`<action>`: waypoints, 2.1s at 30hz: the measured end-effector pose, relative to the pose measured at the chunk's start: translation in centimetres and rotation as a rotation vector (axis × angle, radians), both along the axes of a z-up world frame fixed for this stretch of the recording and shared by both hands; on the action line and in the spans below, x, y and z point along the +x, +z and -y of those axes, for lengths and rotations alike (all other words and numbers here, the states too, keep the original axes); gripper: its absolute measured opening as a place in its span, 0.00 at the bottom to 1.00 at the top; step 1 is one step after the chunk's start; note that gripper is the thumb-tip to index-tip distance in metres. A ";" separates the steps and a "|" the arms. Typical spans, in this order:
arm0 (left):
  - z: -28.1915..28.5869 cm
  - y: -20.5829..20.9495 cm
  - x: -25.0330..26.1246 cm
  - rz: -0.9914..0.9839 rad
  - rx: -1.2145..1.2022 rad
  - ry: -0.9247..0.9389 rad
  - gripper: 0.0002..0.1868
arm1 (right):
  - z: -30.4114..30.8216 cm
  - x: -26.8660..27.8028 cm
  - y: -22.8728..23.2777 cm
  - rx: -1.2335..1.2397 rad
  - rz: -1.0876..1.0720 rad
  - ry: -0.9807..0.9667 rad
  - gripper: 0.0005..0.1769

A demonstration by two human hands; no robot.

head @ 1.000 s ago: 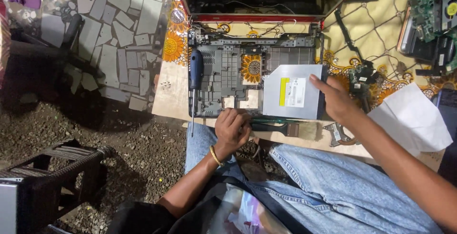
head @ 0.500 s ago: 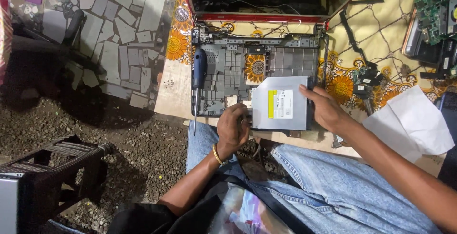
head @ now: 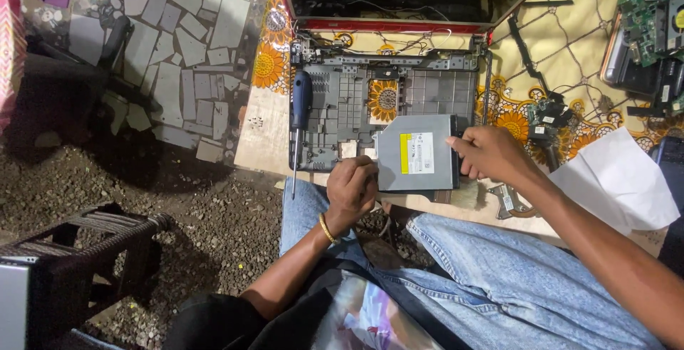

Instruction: The person is repairing an electronic device, likely a television or monitor. They use a screwdriver to remove screws and detach components, including a metal bracket and a power supply unit. The person also handles wires and other internal parts of the device.

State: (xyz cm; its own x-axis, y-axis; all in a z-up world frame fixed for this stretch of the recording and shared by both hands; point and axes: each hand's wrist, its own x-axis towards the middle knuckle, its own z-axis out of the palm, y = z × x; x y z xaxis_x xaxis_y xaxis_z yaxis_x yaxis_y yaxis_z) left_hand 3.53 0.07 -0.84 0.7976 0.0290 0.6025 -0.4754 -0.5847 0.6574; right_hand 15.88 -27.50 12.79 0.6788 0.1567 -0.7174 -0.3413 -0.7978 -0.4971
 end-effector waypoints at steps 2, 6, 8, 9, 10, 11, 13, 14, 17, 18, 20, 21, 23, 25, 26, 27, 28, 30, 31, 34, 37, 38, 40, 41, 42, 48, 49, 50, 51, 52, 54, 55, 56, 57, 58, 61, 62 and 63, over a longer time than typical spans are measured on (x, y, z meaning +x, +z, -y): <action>-0.1 -0.1 0.3 0.008 0.002 -0.006 0.08 | 0.5 0.2 -0.3 -0.010 0.019 0.008 0.24; -0.2 0.1 0.2 -0.001 -0.013 -0.016 0.07 | 2.2 0.9 -0.2 0.017 0.057 -0.068 0.24; -0.2 1.1 0.1 -0.006 -0.024 -0.029 0.07 | 2.9 1.8 1.1 0.018 0.079 -0.119 0.25; -0.3 1.8 0.1 -0.036 -0.001 -0.048 0.08 | 3.1 2.2 2.1 -0.051 0.146 -0.209 0.22; -0.3 2.5 0.0 -0.067 0.022 -0.066 0.11 | 3.4 2.7 3.0 -0.121 0.211 -0.299 0.18; -0.4 2.1 0.0 -0.067 0.021 -0.072 0.11 | 5.2 3.0 2.2 -0.123 0.211 -0.305 0.18; -0.4 1.2 -0.2 -0.075 -0.051 -0.090 0.10 | 9.1 3.5 0.6 0.114 0.489 -0.498 0.07; -0.7 1.8 -0.3 -0.074 -0.054 -0.094 0.10 | 10.1 3.7 0.2 0.111 0.491 -0.501 0.07; -1.2 3.3 -0.5 -0.166 -0.146 -0.163 0.09 | 12.1 4.3 -0.2 0.241 0.598 -0.582 0.07; -1.3 3.7 -0.5 -0.181 -0.190 -0.181 0.10 | 12.1 4.4 -0.1 0.211 0.612 -0.562 0.05; -1.5 4.7 -0.5 -0.197 -0.233 -0.188 0.11 | 11.4 5.3 -0.4 0.184 0.623 -0.532 0.04; -1.5 5.2 -0.5 -0.194 -0.236 -0.208 0.10 | 10.8 5.7 -0.8 0.113 0.678 -0.449 0.02; -1.7 5.6 -0.9 -0.187 -0.238 -0.227 0.10 | 10.1 7.0 -1.8 0.044 0.735 -0.362 0.02; -1.8 5.4 -1.3 -0.200 -0.208 -0.221 0.10 | 9.8 8.7 -3.2 -0.071 0.821 -0.064 0.03; -1.9 5.8 -1.5 -0.197 -0.205 -0.228 0.10 | 9.8 9.6 -4.0 -0.072 0.824 -0.071 0.03; -2.0 6.2 -1.8 -0.216 -0.207 -0.221 0.08 | 9.9 10.5 -4.8 -0.137 0.851 -0.020 0.06; -2.2 6.6 -2.0 -0.234 -0.209 -0.214 0.07 | 9.9 11.4 -5.6 -0.202 0.876 0.032 0.11; -2.4 7.6 -2.2 -0.229 -0.229 -0.210 0.06 | 10.6 12.9 -8.2 -0.313 0.773 0.010 0.14; -2.5 8.2 -2.3 -0.229 -0.246 -0.202 0.06 | 10.7 13.9 -9.6 -0.417 0.665 -0.009 0.18; -3.0 9.1 -2.4 -0.242 -0.267 -0.171 0.07 | 9.4 14.1 -9.0 -0.604 0.614 0.032 0.16; -3.3 8.2 -2.5 -0.241 -0.258 -0.162 0.07 | 9.1 14.5 -9.1 -0.620 0.642 0.042 0.22; -3.4 7.8 -2.5 -0.242 -0.258 -0.164 0.07 | 9.5 14.6 -9.1 -0.622 0.642 0.040 0.22; -3.4 7.0 -2.7 -0.232 -0.250 -0.160 0.07 | 10.3 14.6 -9.0 -0.513 0.669 -0.023 0.23; -3.4 6.9 -2.5 -0.230 -0.252 -0.157 0.07 | 9.9 14.6 -7.8 -0.513 0.672 -0.020 0.23; -3.3 6.9 -2.4 -0.233 -0.262 -0.147 0.07 | 9.6 14.6 -6.6 -0.408 0.635 -0.142 0.20; -3.2 6.1 -2.3 -0.282 -0.303 -0.128 0.08 | 12.2 15.1 -4.7 -0.227 0.713 -0.351 0.16; -3.2 5.8 -2.3 -0.304 -0.324 -0.142 0.09 | 12.5 15.0 -4.0 -0.163 0.724 -0.391 0.16; -3.1 5.8 -2.1 -0.307 -0.325 -0.143 0.09 | 13.2 15.0 -3.5 -0.165 0.721 -0.393 0.16; -3.1 5.8 -2.1 -0.318 -0.336 -0.142 0.09 | 13.8 15.1 -3.0 -0.088 0.743 -0.470 0.17; -3.0 5.9 -2.1 -0.329 -0.347 -0.141 0.10 | 14.4 15.1 -2.5 -0.011 0.763 -0.546 0.18; -3.1 5.3 -2.4 -0.335 -0.355 -0.141 0.09 | 18.3 16.3 -5.4 0.141 0.786 -0.598 0.14; -3.0 5.0 -2.2 -0.333 -0.365 -0.137 0.09 | 20.2 17.2 -6.5 0.298 0.815 -0.640 0.11; -3.0 5.3 -2.1 -0.329 -0.364 -0.143 0.09 | 19.2 16.4 -4.7 0.298 0.821 -0.644 0.11; -3.0 5.6 -2.1 -0.350 -0.428 -0.171 0.09 | 18.0 15.6 -3.0 0.324 0.780 -0.612 0.11; -3.0 5.8 -2.2 -0.371 -0.492 -0.199 0.10 | 16.9 14.8 -1.3 0.351 0.739 -0.580 0.12; -3.3 5.5 -2.6 -0.392 -0.503 -0.180 0.10 | 14.6 13.6 2.0 0.372 0.657 -0.534 0.10; -3.4 5.6 -2.4 -0.387 -0.503 -0.180 0.10 | 14.4 13.5 2.9 0.374 0.661 -0.531 0.10; -3.6 5.6 -2.4 -0.391 -0.490 -0.155 0.10 | 14.1 13.2 3.7 0.403 0.631 -0.436 0.10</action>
State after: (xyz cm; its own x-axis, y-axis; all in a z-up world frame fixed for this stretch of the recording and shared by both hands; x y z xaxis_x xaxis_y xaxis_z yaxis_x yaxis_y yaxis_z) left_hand 1.10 3.65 4.77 0.9725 0.0940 0.2131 -0.2019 -0.1164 0.9725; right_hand 29.07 -41.57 16.49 0.9900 -0.0491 -0.1323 -0.1410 -0.3819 -0.9134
